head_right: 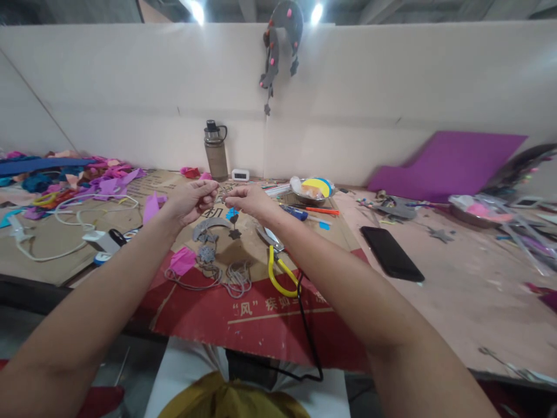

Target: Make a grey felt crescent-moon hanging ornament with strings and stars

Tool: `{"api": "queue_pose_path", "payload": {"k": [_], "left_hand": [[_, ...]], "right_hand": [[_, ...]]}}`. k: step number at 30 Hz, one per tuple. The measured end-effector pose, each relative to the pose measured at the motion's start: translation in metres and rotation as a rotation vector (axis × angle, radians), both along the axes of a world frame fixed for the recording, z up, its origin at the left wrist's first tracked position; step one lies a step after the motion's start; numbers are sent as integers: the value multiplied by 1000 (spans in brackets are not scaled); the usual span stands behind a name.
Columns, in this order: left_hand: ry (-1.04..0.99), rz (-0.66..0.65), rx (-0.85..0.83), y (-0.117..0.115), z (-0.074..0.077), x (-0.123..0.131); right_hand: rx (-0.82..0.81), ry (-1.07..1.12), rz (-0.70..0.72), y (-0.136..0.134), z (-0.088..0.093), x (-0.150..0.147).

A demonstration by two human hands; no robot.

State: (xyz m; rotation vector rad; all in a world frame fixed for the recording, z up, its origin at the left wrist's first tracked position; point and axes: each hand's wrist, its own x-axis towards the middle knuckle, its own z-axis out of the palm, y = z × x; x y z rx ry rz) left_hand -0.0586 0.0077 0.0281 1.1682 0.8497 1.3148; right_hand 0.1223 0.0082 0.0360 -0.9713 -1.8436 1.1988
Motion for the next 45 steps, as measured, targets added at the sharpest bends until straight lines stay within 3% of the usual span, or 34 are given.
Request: {"api": "queue_pose_path", "payload": {"k": [8, 15, 25, 36, 45], "left_hand": [[145, 17, -34, -1, -14, 4], [79, 12, -33, 1, -26, 10], [-49, -152, -25, -4, -29, 21], [-57, -154, -140, -9, -29, 19], [-20, -166, -165, -9, -28, 16]], "right_hand": [[85, 17, -8, 9, -3, 0], [187, 44, -63, 3, 2, -2], [314, 47, -168, 15, -4, -2], [103, 245, -135, 10, -5, -6], [68, 322, -156, 13, -11, -12]]}}
